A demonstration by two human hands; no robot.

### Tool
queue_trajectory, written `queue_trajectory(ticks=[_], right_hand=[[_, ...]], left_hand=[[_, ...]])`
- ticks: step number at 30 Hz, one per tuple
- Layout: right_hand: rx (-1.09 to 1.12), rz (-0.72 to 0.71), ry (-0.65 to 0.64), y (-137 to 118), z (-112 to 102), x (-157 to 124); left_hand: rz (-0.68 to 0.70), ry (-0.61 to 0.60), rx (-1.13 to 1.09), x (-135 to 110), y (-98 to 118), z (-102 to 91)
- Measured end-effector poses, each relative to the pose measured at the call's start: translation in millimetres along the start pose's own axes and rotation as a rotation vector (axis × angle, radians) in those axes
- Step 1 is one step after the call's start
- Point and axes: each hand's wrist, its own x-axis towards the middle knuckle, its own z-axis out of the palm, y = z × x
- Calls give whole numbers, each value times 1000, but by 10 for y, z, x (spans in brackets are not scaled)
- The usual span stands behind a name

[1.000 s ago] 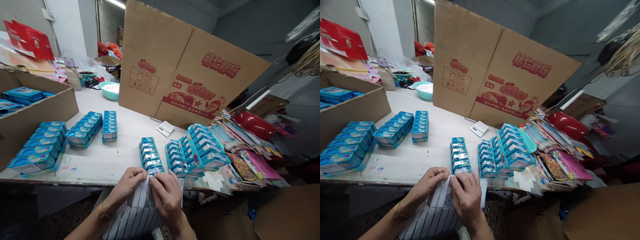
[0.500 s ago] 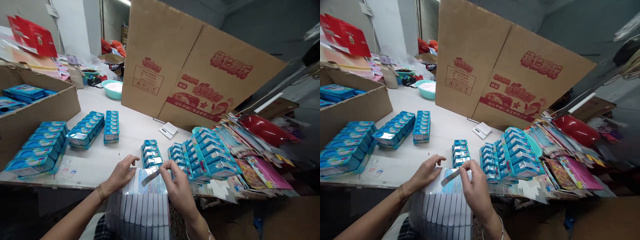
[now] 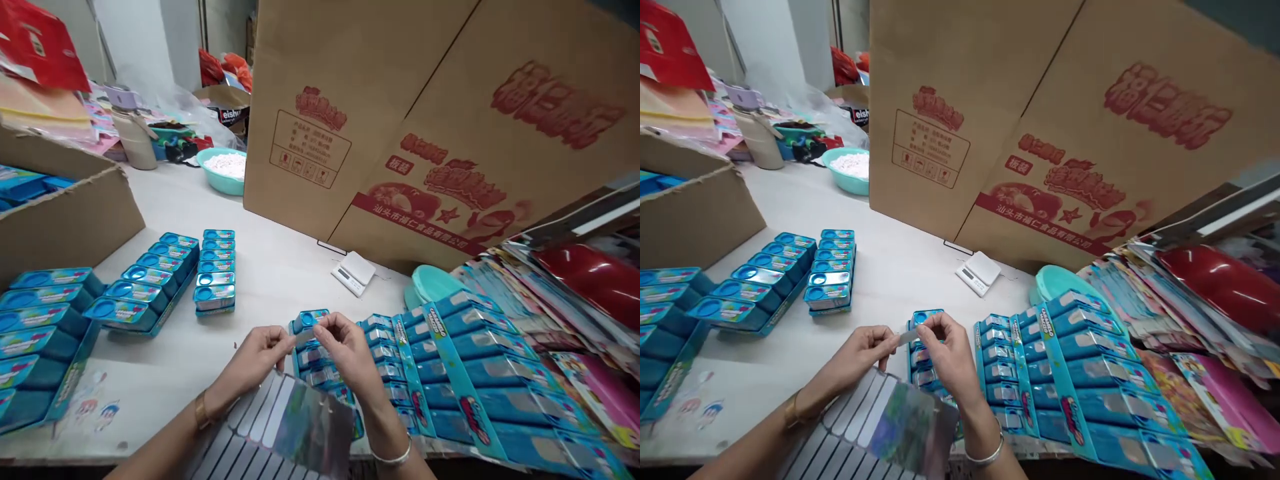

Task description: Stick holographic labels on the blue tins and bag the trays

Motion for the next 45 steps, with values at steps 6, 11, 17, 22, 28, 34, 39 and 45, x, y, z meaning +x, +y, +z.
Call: queue_trajectory(ticks=[6, 11, 17, 22, 28, 34, 39, 45], right_hand=[[-266, -23, 187, 219, 51, 261], [-485, -134, 245, 404, -2, 393], [-457, -125, 204, 485, -18, 449], [-451, -116, 199, 560, 2, 480], [-425, -119, 223, 682, 22, 503], [-325, -106, 302, 704, 80, 506], [-126, -16, 297, 746, -123, 527], [124, 144, 333, 857, -496, -371]], left_hand=[[43, -18, 220, 421, -53, -179], [17, -46, 284, 585, -104, -182], [-5, -23, 292, 642, -232, -173], [-14, -10, 215, 710, -369, -160], [-152, -68, -66, 758, -579, -66], [-181, -7, 3, 794, -801, 12], [-159, -7, 176, 575, -804, -40], [-250, -155, 314, -379, -773, 184]])
